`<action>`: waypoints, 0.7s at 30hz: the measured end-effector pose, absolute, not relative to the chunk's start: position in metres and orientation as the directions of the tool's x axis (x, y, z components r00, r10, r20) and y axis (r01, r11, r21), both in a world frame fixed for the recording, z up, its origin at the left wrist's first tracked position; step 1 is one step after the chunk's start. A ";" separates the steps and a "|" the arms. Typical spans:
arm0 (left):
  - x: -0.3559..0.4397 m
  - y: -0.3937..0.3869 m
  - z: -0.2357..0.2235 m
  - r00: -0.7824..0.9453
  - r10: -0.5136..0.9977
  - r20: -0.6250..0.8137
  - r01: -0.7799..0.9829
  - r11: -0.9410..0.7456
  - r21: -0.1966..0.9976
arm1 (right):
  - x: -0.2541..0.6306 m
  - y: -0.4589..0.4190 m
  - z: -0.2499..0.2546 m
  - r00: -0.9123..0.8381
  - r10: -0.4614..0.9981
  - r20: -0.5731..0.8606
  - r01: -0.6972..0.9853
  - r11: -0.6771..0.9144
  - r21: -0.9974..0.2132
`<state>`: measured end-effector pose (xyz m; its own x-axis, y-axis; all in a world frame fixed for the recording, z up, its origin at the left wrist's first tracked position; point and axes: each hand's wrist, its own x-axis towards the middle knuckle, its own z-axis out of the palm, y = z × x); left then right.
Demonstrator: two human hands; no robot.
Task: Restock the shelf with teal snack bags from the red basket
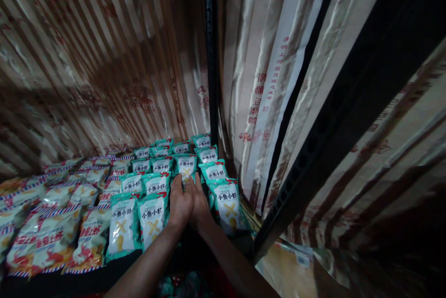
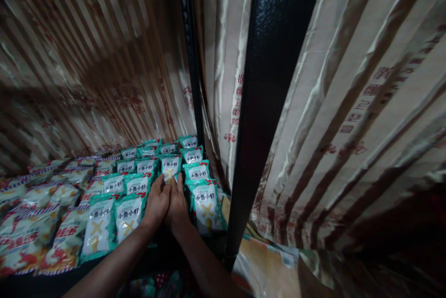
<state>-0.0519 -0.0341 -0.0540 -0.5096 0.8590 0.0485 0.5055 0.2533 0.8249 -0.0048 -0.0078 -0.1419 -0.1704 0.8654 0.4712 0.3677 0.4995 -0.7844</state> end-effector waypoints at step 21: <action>-0.058 -0.013 -0.056 -0.474 0.881 0.008 0.497 0.259 0.828 | -0.006 -0.011 -0.135 -0.214 0.866 0.452 0.200 0.492 -0.847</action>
